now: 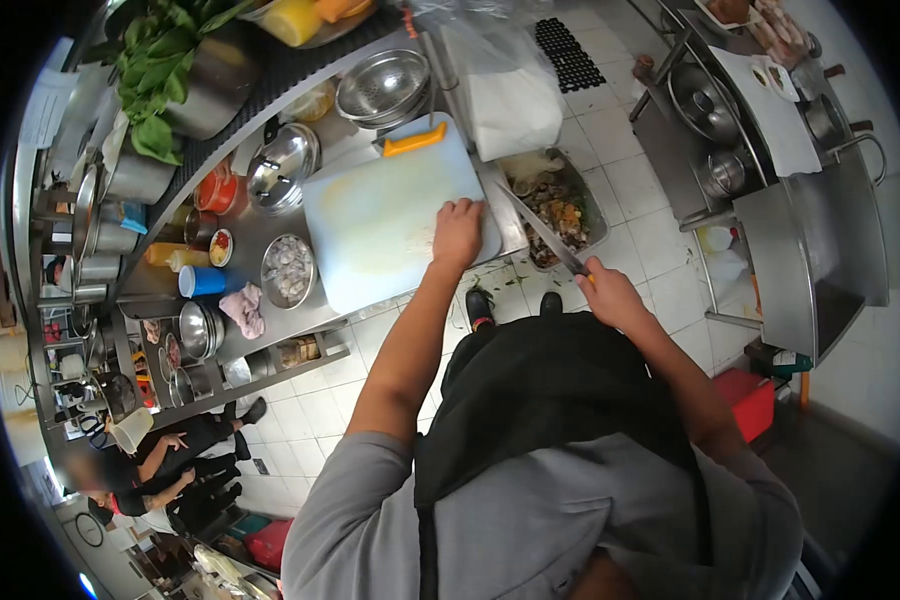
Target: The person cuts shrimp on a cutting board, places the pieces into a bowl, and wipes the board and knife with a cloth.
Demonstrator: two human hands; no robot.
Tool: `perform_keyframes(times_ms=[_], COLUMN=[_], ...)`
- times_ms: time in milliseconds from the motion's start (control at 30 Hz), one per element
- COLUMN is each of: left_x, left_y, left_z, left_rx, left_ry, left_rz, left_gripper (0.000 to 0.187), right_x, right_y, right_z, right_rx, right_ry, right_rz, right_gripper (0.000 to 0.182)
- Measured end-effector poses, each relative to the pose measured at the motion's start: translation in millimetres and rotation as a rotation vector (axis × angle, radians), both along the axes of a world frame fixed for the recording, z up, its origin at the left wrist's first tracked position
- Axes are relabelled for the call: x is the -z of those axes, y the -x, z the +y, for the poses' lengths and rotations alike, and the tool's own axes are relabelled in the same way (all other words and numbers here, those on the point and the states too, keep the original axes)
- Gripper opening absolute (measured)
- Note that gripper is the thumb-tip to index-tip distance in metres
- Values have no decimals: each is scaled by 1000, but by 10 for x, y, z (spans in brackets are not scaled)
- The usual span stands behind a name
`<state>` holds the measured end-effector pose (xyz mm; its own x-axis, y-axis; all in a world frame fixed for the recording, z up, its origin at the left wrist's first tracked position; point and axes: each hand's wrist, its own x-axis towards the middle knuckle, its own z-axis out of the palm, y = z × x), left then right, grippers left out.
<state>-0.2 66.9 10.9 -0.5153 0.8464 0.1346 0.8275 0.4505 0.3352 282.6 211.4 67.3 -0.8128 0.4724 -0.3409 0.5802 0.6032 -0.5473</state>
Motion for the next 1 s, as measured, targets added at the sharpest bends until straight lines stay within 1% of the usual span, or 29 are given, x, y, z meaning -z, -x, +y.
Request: perform_keyframes(times_ms=[33, 100, 200, 233, 333, 433, 533, 833, 933, 1000], left_x=[-25, -62, -9, -45, 35, 68, 98, 47, 91, 121], left_y=[-41, -80, -61, -112, -170, -205, -255, -269, -260, -248], left_z=[-18, -89, -132, -115, -66, -69, -64, -46, -45, -40], left_rx=[-76, -199, -105, -128, -172, -215, -281, -323, -322, -334], left_ry=[-54, -113, -34, -83, -146, -95, -114, -53, -61, -64], left_rz=[-62, -208, -140, -159, -18, -8, 21, 23, 20, 18], left_gripper=[31, 38, 36, 31, 25, 23, 18, 15, 17, 17], right_x=[-108, -132, -104, -100, -161, -118, -157, -167, -149, -38], right_y=[44, 85, 141, 167, 220, 249, 282, 298, 331, 447], right_z=[8, 49, 86, 96, 108, 83, 64, 51, 35, 17], right_rx=[-27, -71, -121, -134, -190, -263, -287, -341, -316, -329], right_ry=[2, 2, -10, -17, -50, -141, -130, -187, -165, -118], right_rz=[-37, -13, 3, 4, -45, -42, -68, -69, -62, -63], right_gripper=[29, 28, 26, 25, 24, 22, 18, 17, 17, 17])
